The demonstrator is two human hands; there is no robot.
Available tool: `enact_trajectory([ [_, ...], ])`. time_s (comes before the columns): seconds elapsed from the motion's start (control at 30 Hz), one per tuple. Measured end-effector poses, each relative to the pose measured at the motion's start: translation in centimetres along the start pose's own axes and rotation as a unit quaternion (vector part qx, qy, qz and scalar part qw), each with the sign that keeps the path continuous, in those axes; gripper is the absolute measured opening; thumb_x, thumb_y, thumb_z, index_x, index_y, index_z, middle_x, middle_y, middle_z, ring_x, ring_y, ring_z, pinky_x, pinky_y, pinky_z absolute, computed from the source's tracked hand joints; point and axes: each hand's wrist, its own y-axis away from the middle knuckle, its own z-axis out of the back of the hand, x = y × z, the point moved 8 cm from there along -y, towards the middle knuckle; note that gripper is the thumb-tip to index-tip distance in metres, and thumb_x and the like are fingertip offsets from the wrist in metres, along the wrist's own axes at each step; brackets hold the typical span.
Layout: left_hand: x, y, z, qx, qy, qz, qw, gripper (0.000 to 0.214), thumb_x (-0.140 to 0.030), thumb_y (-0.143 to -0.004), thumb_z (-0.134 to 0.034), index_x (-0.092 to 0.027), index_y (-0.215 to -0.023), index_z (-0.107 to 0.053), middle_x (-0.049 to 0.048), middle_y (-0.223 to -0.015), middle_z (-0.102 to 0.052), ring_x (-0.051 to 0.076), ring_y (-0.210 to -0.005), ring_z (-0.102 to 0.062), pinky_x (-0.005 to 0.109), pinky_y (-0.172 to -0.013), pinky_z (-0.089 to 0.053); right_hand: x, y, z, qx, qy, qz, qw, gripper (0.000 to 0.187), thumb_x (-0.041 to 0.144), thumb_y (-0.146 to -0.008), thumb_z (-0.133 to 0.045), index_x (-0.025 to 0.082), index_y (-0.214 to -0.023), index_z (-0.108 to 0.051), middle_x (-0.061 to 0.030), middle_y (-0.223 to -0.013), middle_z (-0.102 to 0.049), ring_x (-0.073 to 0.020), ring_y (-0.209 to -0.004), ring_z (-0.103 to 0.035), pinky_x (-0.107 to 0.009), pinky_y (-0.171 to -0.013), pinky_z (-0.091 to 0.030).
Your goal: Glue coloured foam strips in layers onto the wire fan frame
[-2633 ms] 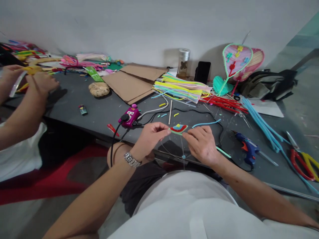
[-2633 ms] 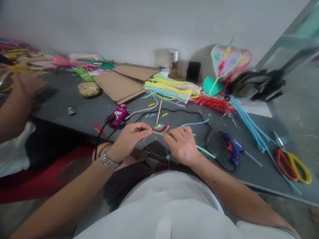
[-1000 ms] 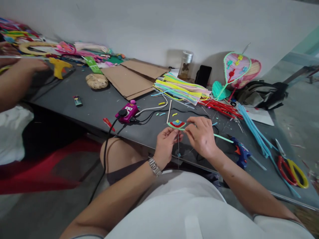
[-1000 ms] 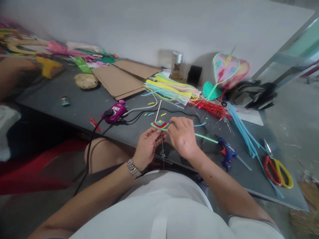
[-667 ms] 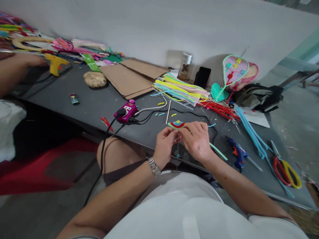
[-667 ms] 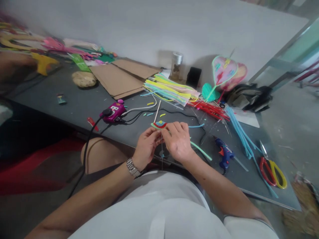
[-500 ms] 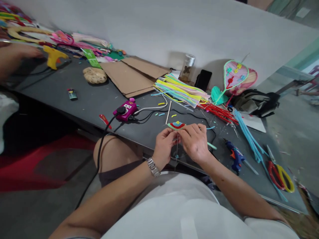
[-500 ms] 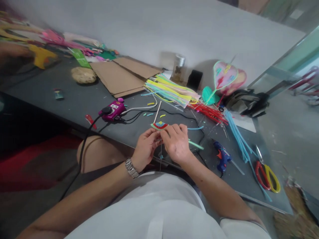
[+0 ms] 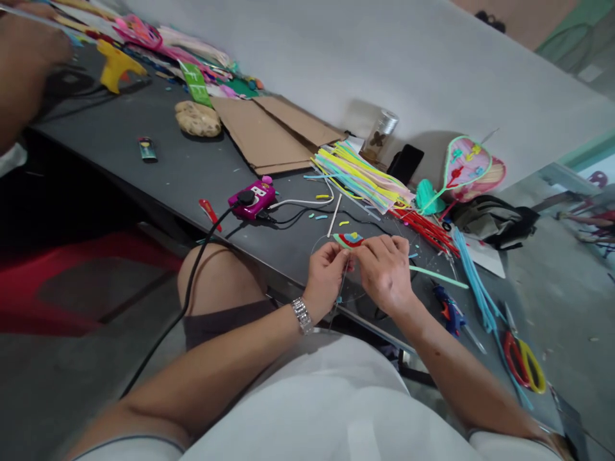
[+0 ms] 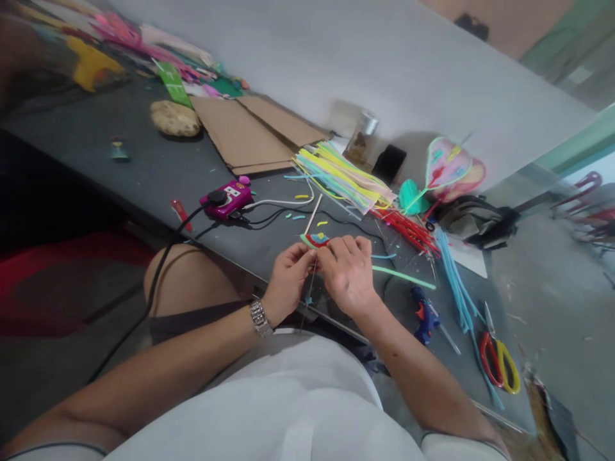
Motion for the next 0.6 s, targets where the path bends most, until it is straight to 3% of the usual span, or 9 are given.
enact_trajectory([
  [0.47, -0.8, -0.7, 0.5, -0.014, -0.045, -0.066, 0.997, 0.024, -0.032, -0.074, -0.075, -0.018, -0.065, -0.057, -0.0038, -0.06, -0.056, 0.01, -0.058, -0.047, 0.024, -0.058, -0.038, 0.7, -2.3, 0.7, 0.016, 0.05, 0.056, 0.997, 0.028, 0.015, -0.102, -0.047, 0.02, -0.076, -0.057, -0.0025, -0.073, -0.061, -0.0209, -0.075, -0.046, -0.038, -0.079, -0.026],
  [0.6, -1.0, -0.5, 0.4, -0.006, -0.022, -0.056, 0.998, 0.025, -0.033, -0.075, -0.075, -0.017, -0.067, -0.058, -0.003, -0.061, -0.058, 0.01, -0.058, -0.049, 0.024, -0.06, -0.04, 0.4, -2.5, 0.6, 0.022, 0.05, 0.055, 0.997, 0.025, 0.016, -0.101, -0.051, 0.02, -0.078, -0.06, -0.0023, -0.074, -0.062, -0.0207, -0.076, -0.046, -0.038, -0.079, -0.026],
])
